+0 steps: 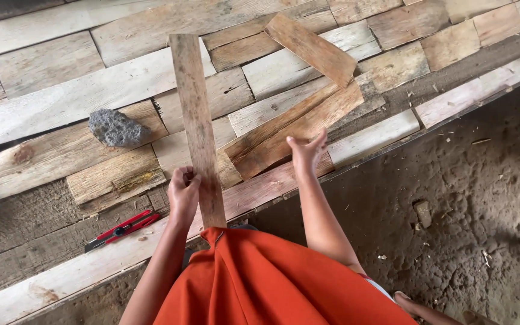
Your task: Using a utility knife to score and cut thin wooden planks to fit them into a larger wooden structure on the ground.
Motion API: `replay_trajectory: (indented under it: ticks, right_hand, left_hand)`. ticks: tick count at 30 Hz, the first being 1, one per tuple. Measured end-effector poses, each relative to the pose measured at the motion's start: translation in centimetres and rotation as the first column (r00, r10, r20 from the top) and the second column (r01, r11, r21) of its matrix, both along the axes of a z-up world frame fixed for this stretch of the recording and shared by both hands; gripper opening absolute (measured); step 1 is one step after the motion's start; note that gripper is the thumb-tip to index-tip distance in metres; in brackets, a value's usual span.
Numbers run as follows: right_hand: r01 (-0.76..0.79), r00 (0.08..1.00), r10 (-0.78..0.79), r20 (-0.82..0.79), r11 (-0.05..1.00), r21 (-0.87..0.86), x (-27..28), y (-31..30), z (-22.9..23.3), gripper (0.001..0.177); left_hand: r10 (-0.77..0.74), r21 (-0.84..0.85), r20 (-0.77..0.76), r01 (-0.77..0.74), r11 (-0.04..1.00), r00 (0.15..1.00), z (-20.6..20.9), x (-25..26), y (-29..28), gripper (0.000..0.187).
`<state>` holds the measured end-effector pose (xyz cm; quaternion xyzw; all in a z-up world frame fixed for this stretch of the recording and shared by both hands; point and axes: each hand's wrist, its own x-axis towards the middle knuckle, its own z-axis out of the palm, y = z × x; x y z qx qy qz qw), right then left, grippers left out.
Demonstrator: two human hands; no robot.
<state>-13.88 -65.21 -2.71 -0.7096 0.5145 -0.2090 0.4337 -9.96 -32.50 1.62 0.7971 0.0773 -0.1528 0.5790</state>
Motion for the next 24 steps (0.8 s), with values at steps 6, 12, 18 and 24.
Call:
replay_trajectory:
  ticks: [6,12,18,24]
  right_hand:
    - [0.082,0.968,-0.125,0.219,0.977,0.195,-0.2,-3.5,-4.6,0.072]
    - [0.099,0.947,-0.196,0.253,0.931,0.352,0.1,-5.1,-2.2,0.031]
    - [-0.019,0.728,-0.402,0.556,0.798,0.602,-0.5,-6.1,-0.3,0.020]
    - [0.122,0.617,-0.459,0.639,0.858,0.498,-1.7,-4.4,3.2,0.028]
  left_hand:
    - [0.034,-0.003,0.008,-0.034,0.999,0.999,0.1,0.3,-1.1,0.030]
    - [0.039,-0.058,-0.022,-0.040,0.997,0.999,-1.4,0.8,-2.1,0.029]
    - [0.047,-0.110,-0.042,-0.051,0.993,0.998,-1.2,0.8,-2.5,0.032]
    - [-0.040,0.146,-0.034,0.044,0.988,0.999,-2.2,1.6,-3.7,0.038]
